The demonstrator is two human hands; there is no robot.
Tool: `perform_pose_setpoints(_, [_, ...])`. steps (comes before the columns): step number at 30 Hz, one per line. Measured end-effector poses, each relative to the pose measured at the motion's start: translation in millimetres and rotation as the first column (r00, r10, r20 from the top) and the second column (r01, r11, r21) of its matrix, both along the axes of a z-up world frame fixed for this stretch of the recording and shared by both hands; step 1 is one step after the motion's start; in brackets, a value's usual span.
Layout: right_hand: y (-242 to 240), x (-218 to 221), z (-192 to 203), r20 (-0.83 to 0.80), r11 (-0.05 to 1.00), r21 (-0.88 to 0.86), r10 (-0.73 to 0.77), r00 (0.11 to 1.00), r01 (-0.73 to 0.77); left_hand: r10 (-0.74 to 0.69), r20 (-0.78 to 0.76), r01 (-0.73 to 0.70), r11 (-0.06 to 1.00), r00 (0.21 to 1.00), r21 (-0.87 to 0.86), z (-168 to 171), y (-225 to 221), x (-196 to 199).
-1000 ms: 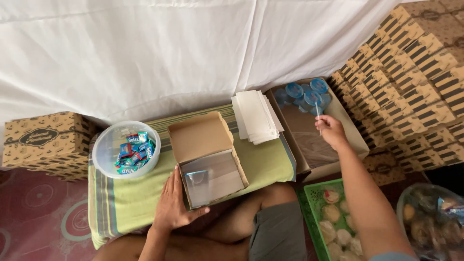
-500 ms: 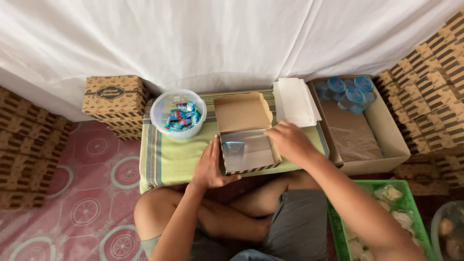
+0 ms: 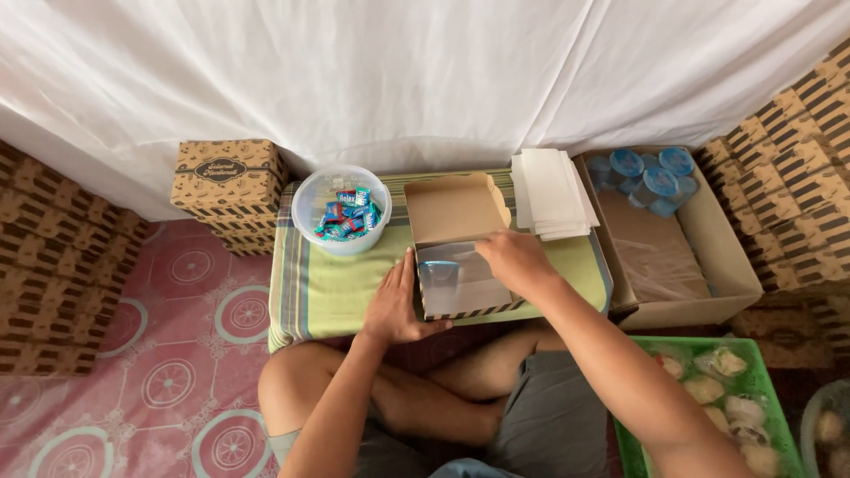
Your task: Packing a variety of food items including candies and a wrapped bun into a small cardboard box.
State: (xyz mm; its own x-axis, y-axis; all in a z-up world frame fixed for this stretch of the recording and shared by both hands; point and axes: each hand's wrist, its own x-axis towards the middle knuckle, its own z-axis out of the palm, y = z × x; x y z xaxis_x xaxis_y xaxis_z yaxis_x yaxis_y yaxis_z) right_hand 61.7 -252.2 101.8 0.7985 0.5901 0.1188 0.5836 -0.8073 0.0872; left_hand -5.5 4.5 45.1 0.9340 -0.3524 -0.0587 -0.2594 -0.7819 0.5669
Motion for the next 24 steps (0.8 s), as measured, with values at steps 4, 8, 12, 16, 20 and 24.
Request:
perform_pose_setpoints(4, [3,25,-41,-0.044,0.993,-0.073,0.093,0.995,-0.096,-0.001,-0.001,0.001,1.000,1.000,0.007,0,0,2])
perform_pose_setpoints(8, [17,47,-74,-0.067,0.990,-0.007,0.141,0.988,-0.142,-0.003,0.023,0.003,1.000,1.000,0.023,-5,0,1])
perform_pose_setpoints(12, [13,54,-89,-0.057,0.977,0.034,0.211,0.976,-0.209,-0.006,0.025,0.005,1.000,1.000,0.011,-3,0,2])
perform_pose_setpoints(16, [9,36,-61,-0.073,0.976,-0.043,0.209,0.975,-0.212,-0.006,0.028,0.006,1.000,1.000,0.003,-6,-1,3])
perform_pose_setpoints(20, [-1,42,-75,-0.106,0.986,-0.078,0.138,0.985,-0.147,-0.007,0.023,0.007,1.000,1.000,0.010,-5,-1,2])
perform_pose_setpoints(24, [6,42,-73,-0.111,0.975,-0.165,0.132,0.985,-0.149,-0.004,0.039,0.004,1.000,0.999,-0.007,-10,-1,2])
